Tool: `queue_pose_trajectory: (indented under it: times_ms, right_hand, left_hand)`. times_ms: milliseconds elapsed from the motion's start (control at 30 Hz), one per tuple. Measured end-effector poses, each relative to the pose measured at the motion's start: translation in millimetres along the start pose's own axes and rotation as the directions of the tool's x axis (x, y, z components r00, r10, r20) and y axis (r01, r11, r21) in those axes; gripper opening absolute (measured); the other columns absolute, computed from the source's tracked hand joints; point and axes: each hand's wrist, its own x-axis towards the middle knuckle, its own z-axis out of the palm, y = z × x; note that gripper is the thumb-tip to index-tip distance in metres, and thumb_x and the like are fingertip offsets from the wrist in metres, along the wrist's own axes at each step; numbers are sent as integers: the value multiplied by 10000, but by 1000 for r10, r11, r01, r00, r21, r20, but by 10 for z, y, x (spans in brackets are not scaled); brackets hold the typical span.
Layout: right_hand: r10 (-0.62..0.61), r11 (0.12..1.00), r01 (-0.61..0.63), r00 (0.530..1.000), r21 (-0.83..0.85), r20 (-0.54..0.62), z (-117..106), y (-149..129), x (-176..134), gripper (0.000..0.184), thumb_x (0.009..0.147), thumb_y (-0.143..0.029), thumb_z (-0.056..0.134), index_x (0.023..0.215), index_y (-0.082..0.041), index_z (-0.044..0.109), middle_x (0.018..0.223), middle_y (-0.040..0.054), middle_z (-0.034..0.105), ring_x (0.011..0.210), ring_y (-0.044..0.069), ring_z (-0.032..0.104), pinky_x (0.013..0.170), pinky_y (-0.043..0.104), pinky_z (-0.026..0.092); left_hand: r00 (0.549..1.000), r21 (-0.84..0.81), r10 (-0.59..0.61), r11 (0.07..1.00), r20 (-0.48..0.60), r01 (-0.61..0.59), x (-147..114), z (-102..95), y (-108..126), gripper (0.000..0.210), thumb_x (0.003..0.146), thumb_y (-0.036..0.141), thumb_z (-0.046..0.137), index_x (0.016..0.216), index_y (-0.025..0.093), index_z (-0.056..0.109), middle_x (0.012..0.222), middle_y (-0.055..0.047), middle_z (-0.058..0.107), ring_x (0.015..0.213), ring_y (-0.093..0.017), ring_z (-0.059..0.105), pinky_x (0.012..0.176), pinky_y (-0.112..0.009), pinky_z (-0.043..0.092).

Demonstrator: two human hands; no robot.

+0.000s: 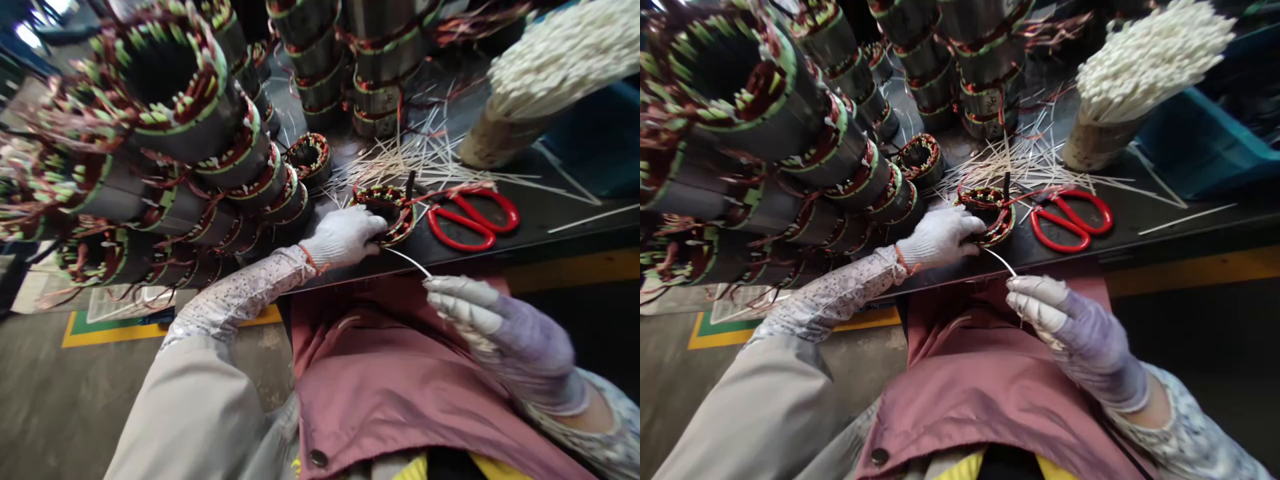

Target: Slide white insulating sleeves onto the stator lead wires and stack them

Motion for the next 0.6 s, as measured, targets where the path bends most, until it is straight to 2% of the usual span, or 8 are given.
queue_pose_trajectory:
  times_ms: [100, 167, 300, 400, 500, 600]
  right_hand:
    - [-158, 987, 158, 987, -35, 2, 35, -65, -119, 751, 927, -28, 556, 1536, -460, 480, 1350, 17, 708, 1182, 227, 723, 933, 338, 677]
    - [-187, 981, 188, 982, -42, 11, 48, -63, -170, 797, 931, -11, 526, 1590, -441, 398, 1372, 47, 693, 1211, 251, 708, 917, 357, 684]
    - [-230, 973, 230, 973, -30, 1, 132, 14, -185, 797, 929, 5, 543, 1595, -407, 399, 1317, 59, 723, 1223, 235, 704, 991, 357, 655]
    - [-264, 964, 263, 964, -27, -27, 212, 73, -171, 744, 937, 13, 532, 1582, -345, 440, 1300, 69, 731, 1244, 210, 693, 1049, 336, 620]
    - [-249, 968, 248, 967, -26, -49, 250, 101, -164, 709, 935, 20, 530, 1556, -319, 481, 1303, 64, 731, 1241, 188, 694, 1060, 301, 608]
    - [-242, 970, 241, 969, -36, -42, 251, 104, -139, 672, 930, 16, 548, 1518, -307, 521, 1301, 64, 732, 1240, 189, 695, 1053, 302, 613]
  left_hand:
    - [996, -163, -52, 986, -68, 41, 116, 17, -27, 371, 882, 306, 726, 1251, 279, 741, 1162, -25, 768, 1123, -252, 697, 958, -354, 550]
    - [993, -221, -76, 974, -87, 55, 160, 8, -25, 337, 850, 261, 726, 1183, 272, 775, 1165, -15, 764, 1099, -242, 703, 931, -334, 553]
    - [986, -300, -92, 953, -140, 47, 188, 26, 31, 241, 813, 165, 717, 1029, 210, 814, 1157, -32, 754, 1055, -219, 706, 897, -300, 553]
    - [979, -359, -129, 931, -160, 64, 175, 53, 74, 179, 839, 177, 730, 1001, 190, 804, 1090, -32, 758, 1002, -192, 708, 904, -284, 550]
    - [979, -204, -145, 972, -144, 114, 130, 24, 104, 205, 863, 240, 750, 1059, 188, 783, 1199, -74, 737, 1089, -247, 691, 934, -335, 551]
    - [983, -15, -70, 998, -169, 68, 76, -17, 93, 569, 846, 250, 788, 1393, 204, 634, 1479, -128, 607, 1312, -313, 595, 1087, -416, 495]
